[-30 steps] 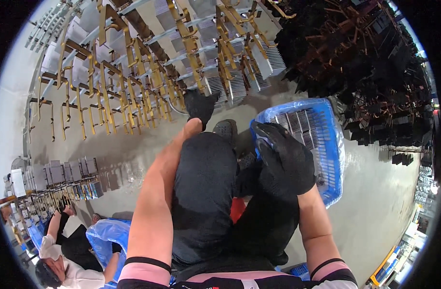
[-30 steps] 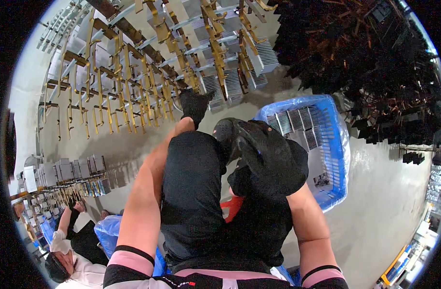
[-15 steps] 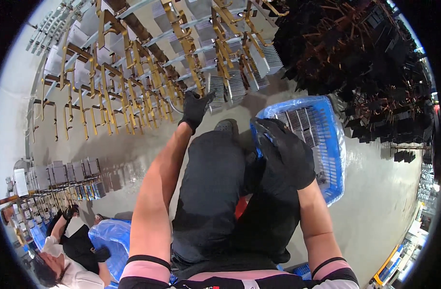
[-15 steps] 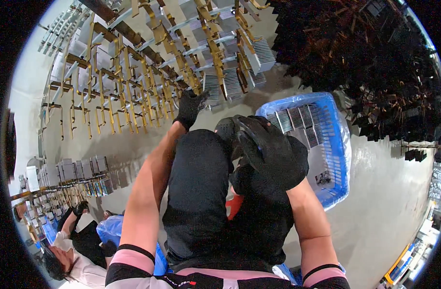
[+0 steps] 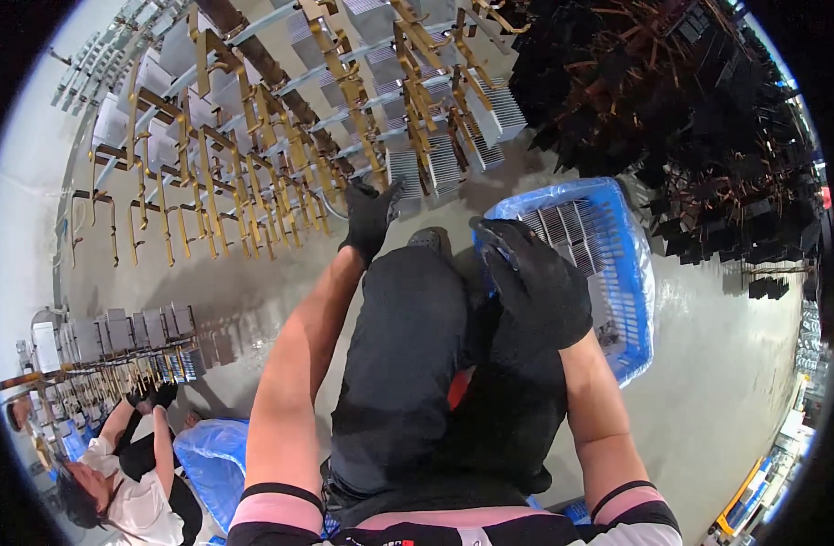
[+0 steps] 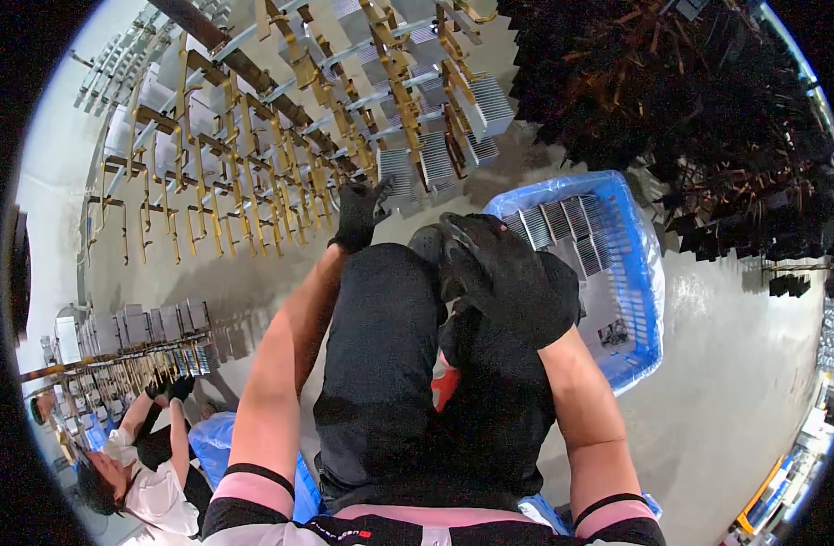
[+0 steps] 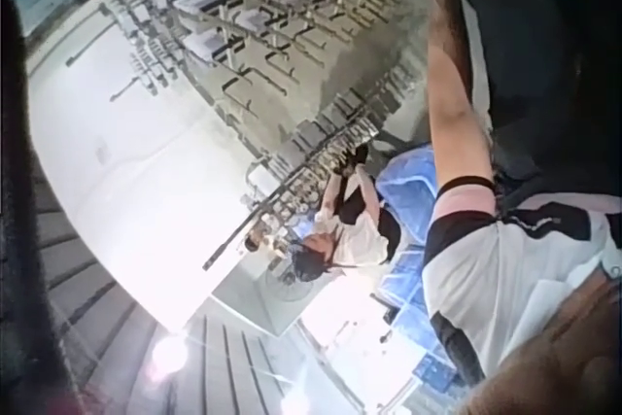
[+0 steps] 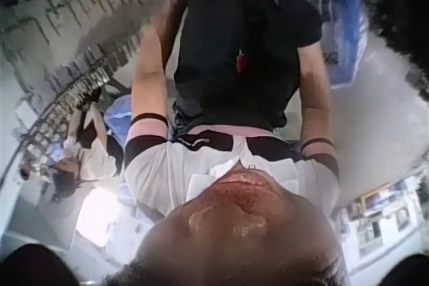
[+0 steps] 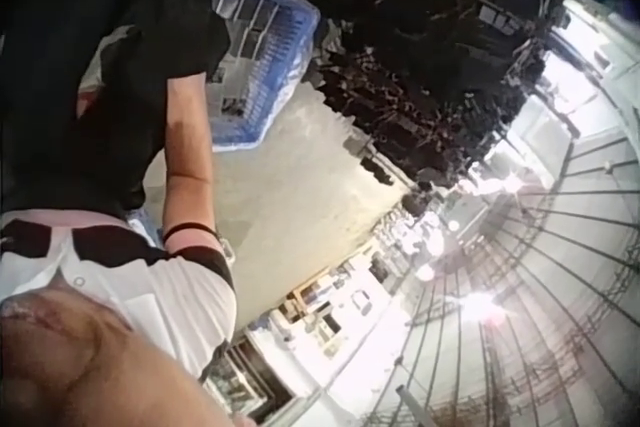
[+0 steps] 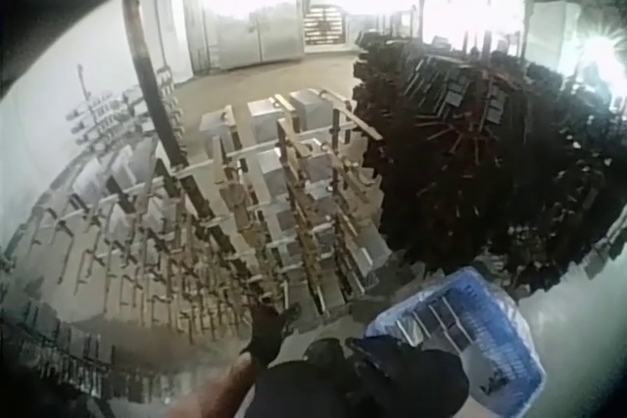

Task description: Picking metal components from a hanging rack and placing them into a plastic-lined blue bin.

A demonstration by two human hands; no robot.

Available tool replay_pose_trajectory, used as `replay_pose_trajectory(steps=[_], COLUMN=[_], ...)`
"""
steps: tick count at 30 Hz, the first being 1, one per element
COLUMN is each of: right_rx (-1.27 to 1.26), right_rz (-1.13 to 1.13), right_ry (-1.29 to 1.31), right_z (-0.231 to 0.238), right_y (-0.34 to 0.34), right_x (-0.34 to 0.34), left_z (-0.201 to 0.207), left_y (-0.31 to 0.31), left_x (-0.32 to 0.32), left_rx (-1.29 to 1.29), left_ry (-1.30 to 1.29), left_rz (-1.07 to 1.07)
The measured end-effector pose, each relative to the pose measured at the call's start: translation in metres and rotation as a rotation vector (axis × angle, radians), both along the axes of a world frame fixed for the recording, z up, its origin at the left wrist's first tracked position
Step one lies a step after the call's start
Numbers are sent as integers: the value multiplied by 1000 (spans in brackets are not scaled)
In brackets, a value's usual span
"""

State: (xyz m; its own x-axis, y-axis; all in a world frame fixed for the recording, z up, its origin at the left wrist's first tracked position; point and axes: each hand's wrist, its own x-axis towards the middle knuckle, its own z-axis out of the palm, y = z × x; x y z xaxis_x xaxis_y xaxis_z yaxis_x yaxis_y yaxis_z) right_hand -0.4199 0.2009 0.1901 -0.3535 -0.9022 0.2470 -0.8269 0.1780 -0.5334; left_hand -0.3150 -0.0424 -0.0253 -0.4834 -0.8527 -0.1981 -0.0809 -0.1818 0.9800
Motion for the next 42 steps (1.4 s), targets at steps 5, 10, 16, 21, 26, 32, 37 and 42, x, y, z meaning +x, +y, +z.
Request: replay_pose_trajectory(steps=[5,10,16,21,26,32,37,42], right_rx=[24,2,-332,-476,-401,-147,273,526], right_rz=[-69,-109,-65,-182,-254,-699,-668,-738], right_ry=[-82,-232,-829,-703,-587,204,86,60], right_z=[10,3,19,38,-5,-144,-234,-269], right_y=[-3,0,-3,28,91,158,168,137], right_x=[15,11,15,8,-38,-111,-114,-117], left_z=[46,146,246,266,257,249,231,234], left_y=[7,41,88,116,135,134,123,126], left_x=[55,59,24,5,3,9,12,7], left_rx=[-22,-250,-1034,-1456,-1238,-1069,-1136,-1140], left_ry=[47,-128,-80,-17,19,-233,-301,-376], left_rz=[-53,-94,-209,-351,-676,-717,-808,-805])
